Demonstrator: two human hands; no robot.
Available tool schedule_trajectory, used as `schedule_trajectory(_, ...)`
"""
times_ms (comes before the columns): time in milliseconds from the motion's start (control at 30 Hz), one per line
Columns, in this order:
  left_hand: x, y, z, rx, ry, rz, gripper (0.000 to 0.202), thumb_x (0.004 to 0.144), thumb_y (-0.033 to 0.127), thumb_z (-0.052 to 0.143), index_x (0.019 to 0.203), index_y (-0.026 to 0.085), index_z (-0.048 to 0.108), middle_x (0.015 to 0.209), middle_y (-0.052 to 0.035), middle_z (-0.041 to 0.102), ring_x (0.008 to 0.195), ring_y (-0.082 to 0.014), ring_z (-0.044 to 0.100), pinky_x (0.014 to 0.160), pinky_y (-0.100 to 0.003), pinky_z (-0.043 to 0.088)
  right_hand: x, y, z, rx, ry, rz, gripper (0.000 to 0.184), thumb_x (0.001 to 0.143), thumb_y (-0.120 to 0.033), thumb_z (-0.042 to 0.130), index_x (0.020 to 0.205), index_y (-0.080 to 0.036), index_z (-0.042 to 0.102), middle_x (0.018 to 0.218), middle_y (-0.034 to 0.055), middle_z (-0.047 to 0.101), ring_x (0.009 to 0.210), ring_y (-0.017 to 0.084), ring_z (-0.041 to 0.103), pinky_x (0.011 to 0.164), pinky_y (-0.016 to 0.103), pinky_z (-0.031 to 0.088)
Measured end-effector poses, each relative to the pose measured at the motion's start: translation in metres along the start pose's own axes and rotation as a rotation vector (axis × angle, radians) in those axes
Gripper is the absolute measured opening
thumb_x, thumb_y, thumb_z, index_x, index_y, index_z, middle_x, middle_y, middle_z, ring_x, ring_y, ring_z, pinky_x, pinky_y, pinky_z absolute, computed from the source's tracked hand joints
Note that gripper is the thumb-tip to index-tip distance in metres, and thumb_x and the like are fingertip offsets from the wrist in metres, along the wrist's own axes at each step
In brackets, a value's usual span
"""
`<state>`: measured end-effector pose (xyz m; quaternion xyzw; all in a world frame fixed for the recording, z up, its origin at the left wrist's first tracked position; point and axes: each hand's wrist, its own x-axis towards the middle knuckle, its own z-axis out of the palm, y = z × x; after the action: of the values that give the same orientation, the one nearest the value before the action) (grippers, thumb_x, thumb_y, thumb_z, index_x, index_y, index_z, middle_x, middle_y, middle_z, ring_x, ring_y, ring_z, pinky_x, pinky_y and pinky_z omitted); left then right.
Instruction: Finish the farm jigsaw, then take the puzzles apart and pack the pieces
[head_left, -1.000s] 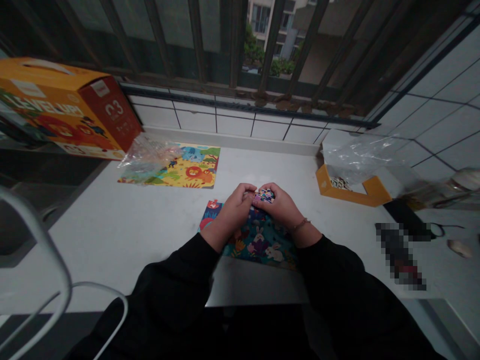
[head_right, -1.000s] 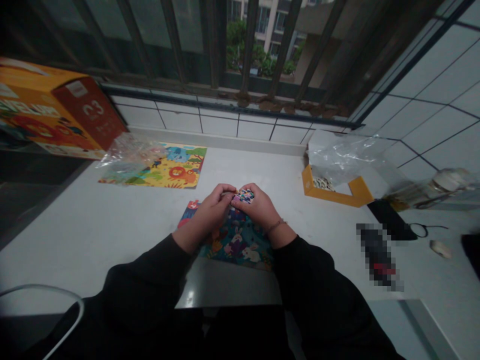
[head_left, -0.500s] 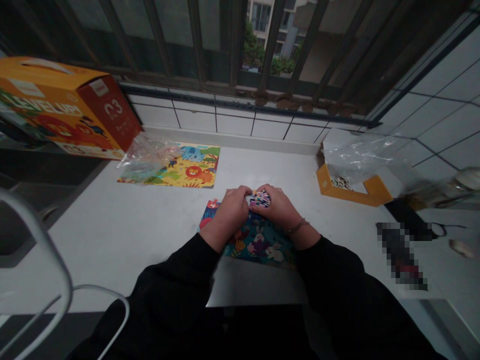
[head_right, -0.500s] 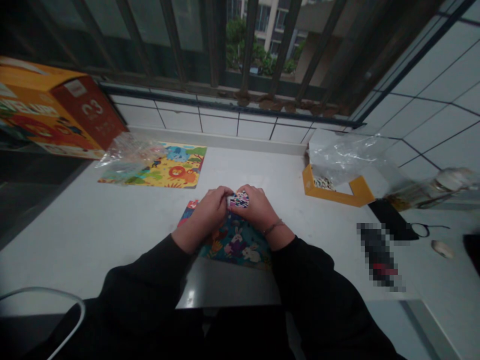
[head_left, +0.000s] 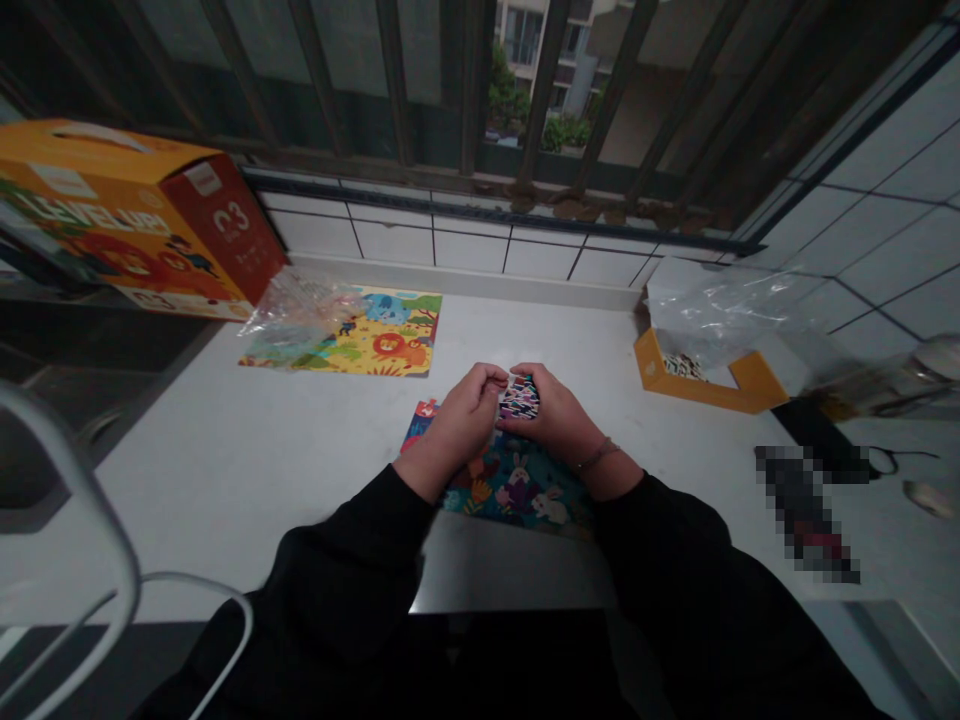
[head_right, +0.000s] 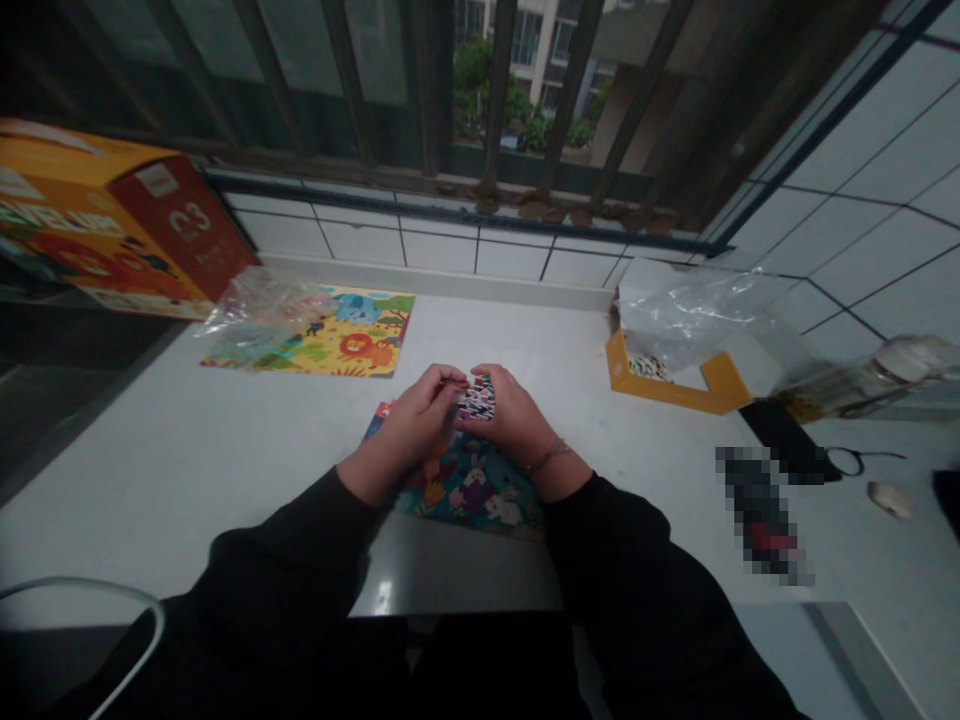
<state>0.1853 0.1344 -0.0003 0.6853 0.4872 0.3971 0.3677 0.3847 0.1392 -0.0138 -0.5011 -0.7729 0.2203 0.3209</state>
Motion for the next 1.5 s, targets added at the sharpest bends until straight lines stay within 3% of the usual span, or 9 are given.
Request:
schedule_trajectory(133, -0.004, 0.005, -0.018, 0.191, -0.062, 0.122, 0.020, 0.099, 0.018, 0.054, 0.111, 0.024, 0.069, 0.114, -0.0077, 0.076, 0.108, -0.0259, 0.070, 0.101, -0.044, 0.055, 0.000, 0.000, -0.008, -0.025, -0.080, 0.007, 0.056, 0.080, -0.037, 0.090, 0.126, -0.025, 0.063, 0.120, 0.0088, 0.074, 0.108, 0.030, 0.071, 0.095, 0.043, 0.056)
schedule_trajectory(267, -0.013, 0.004, -0.023, 0.247, -0.341, 0.242, 0.019, 0.099, 0.030, 0.067, 0.117, 0.027, 0.072, 0.112, -0.0069, 0.078, 0.106, -0.0271, 0.072, 0.099, -0.044, 0.056, 0.000, 0.010, -0.026, -0.100, 0.130, -0.007, 0.048, 0.084, -0.039, 0.087, 0.124, -0.024, 0.064, 0.123, 0.0113, 0.073, 0.112, 0.033, 0.069, 0.099, 0.046, 0.055)
schedule_trajectory(467, -0.031, -0.001, -0.010, 0.415, -0.631, 0.401, 0.083, 0.059, 0.058, 0.103, 0.133, 0.035, 0.075, 0.167, -0.0109, 0.056, 0.156, -0.0469, 0.046, 0.129, -0.066, 0.032, 0.001, 0.043, -0.043, -0.250, 0.214, 0.038, 0.035, 0.086, -0.036, 0.082, 0.116, -0.024, 0.067, 0.113, 0.0113, 0.070, 0.108, 0.033, 0.066, 0.099, 0.048, 0.053)
schedule_trajectory(600, -0.037, -0.002, -0.005, 0.523, -0.693, 0.379, 0.096, 0.061, 0.061, 0.102, 0.147, 0.035, 0.069, 0.177, -0.0131, 0.043, 0.163, -0.0529, 0.033, 0.130, -0.078, 0.020, 0.001, 0.056, -0.039, -0.320, 0.104, 0.090, 0.033, 0.087, -0.035, 0.081, 0.115, -0.023, 0.069, 0.106, 0.0099, 0.069, 0.102, 0.031, 0.065, 0.094, 0.046, 0.054)
schedule_trajectory(933, -0.025, -0.017, 0.020, 0.514, -0.580, 0.382, 0.078, 0.087, 0.052, 0.090, 0.155, 0.027, 0.060, 0.179, -0.0203, 0.035, 0.167, -0.0445, 0.031, 0.132, -0.076, 0.020, -0.003, 0.024, -0.056, -0.067, 0.356, 0.186, 0.047, 0.085, -0.050, 0.083, 0.122, -0.023, 0.071, 0.112, 0.0100, 0.077, 0.097, 0.031, 0.072, 0.093, 0.046, 0.056)
schedule_trajectory(1167, -0.011, -0.007, 0.019, 0.442, -0.438, 0.471, 0.030, 0.093, 0.034, 0.083, 0.120, 0.023, 0.077, 0.139, -0.0144, 0.074, 0.136, -0.0343, 0.064, 0.120, -0.055, 0.047, -0.001, 0.012, -0.023, -0.042, 0.190, 0.014, 0.043, 0.086, -0.042, 0.086, 0.122, -0.024, 0.069, 0.122, 0.0095, 0.075, 0.114, 0.031, 0.071, 0.103, 0.046, 0.055)
schedule_trajectory(1267, -0.011, 0.009, -0.014, 0.655, -0.206, 0.263, 0.026, 0.105, 0.037, 0.062, 0.094, 0.018, 0.077, 0.100, -0.0143, 0.078, 0.102, -0.0319, 0.070, 0.098, -0.050, 0.055, 0.003, 0.023, -0.012, -0.077, 0.065, -0.001, 0.042, 0.086, -0.036, 0.087, 0.121, -0.025, 0.068, 0.120, 0.0091, 0.075, 0.114, 0.030, 0.071, 0.103, 0.047, 0.056)
schedule_trajectory(1367, -0.013, 0.014, -0.047, 0.843, 0.107, -0.046, 0.036, 0.108, 0.035, 0.049, 0.097, 0.015, 0.077, 0.099, -0.0185, 0.076, 0.097, -0.0315, 0.069, 0.093, -0.047, 0.054, 0.005, 0.030, -0.009, -0.102, 0.019, -0.019, 0.045, 0.085, -0.034, 0.089, 0.123, -0.025, 0.067, 0.121, 0.0092, 0.074, 0.115, 0.030, 0.071, 0.103, 0.047, 0.056)
schedule_trajectory(1500, -0.013, 0.005, -0.064, 0.983, 0.054, -0.291, 0.044, 0.106, 0.036, 0.046, 0.099, 0.009, 0.080, 0.100, -0.0247, 0.076, 0.093, -0.0354, 0.071, 0.084, -0.046, 0.053, 0.005, 0.030, -0.011, -0.103, 0.012, -0.024, 0.045, 0.086, -0.033, 0.089, 0.124, -0.026, 0.067, 0.122, 0.0088, 0.073, 0.115, 0.030, 0.071, 0.103, 0.047, 0.056)
